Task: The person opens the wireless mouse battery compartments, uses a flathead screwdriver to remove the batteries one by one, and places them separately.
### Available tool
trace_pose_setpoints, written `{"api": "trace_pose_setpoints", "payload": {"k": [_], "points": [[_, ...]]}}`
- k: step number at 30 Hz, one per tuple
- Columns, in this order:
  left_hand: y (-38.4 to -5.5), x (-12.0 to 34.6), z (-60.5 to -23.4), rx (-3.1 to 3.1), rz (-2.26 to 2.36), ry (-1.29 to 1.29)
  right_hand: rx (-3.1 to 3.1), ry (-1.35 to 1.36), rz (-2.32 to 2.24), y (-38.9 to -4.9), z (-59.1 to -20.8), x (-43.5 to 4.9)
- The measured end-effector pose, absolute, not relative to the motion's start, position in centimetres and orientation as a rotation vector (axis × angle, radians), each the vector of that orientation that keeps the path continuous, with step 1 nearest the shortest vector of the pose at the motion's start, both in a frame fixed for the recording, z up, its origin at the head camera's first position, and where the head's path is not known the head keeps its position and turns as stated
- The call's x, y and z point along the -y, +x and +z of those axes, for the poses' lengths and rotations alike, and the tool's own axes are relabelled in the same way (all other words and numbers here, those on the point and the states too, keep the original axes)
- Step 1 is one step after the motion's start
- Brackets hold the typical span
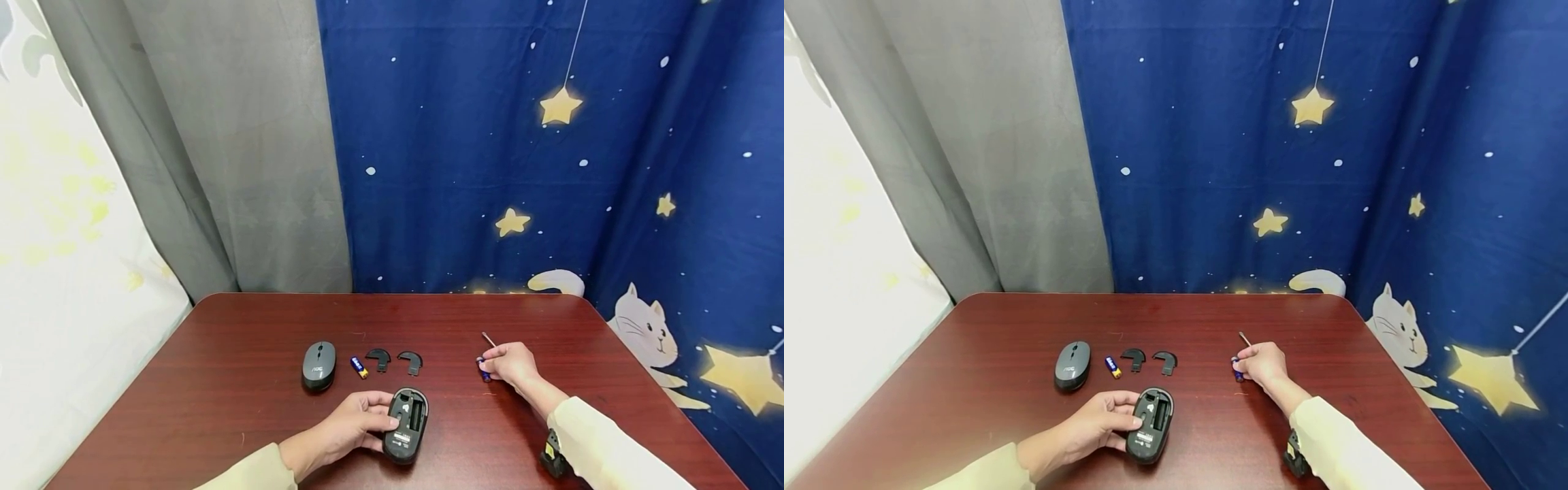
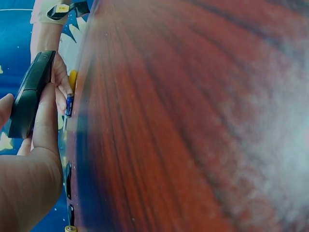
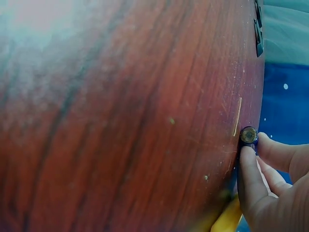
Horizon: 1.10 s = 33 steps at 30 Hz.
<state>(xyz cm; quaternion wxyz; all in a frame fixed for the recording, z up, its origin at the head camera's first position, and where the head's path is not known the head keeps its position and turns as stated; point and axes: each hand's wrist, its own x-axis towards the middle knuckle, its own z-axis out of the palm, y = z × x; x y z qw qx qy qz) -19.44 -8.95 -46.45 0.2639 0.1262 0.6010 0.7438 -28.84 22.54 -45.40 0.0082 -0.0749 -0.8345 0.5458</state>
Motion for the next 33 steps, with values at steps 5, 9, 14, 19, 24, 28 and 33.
{"api": "trace_pose_setpoints", "payload": {"k": [5,9,14,19,24,28,33], "points": [[-19.7,8.9,-46.6,-1.625,2.014,0.35,2.564,-0.211,1.786,-28.6,-45.4,-22.6],[-19.9,8.8,-46.5,-1.625,2.027,0.381,2.53,-0.23,1.803,-28.6,-45.6,-22.7],[-20.4,8.5,-46.0,-1.625,2.044,0.411,2.501,-0.225,1.804,-28.6,-45.8,-22.7],[-21.4,7.8,-44.9,-1.672,2.059,0.413,2.492,-0.227,1.823,-28.7,-45.8,-22.7],[-22.6,6.6,-44.1,-1.849,2.028,0.497,2.494,-0.224,1.825,-28.7,-45.9,-22.7],[-23.7,5.7,-43.8,-2.038,1.965,0.648,2.499,-0.238,1.811,-28.7,-46.1,-22.8],[-24.8,4.7,-43.4,-2.228,1.858,0.83,2.502,-0.242,1.807,-28.8,-46.1,-22.8]]}}
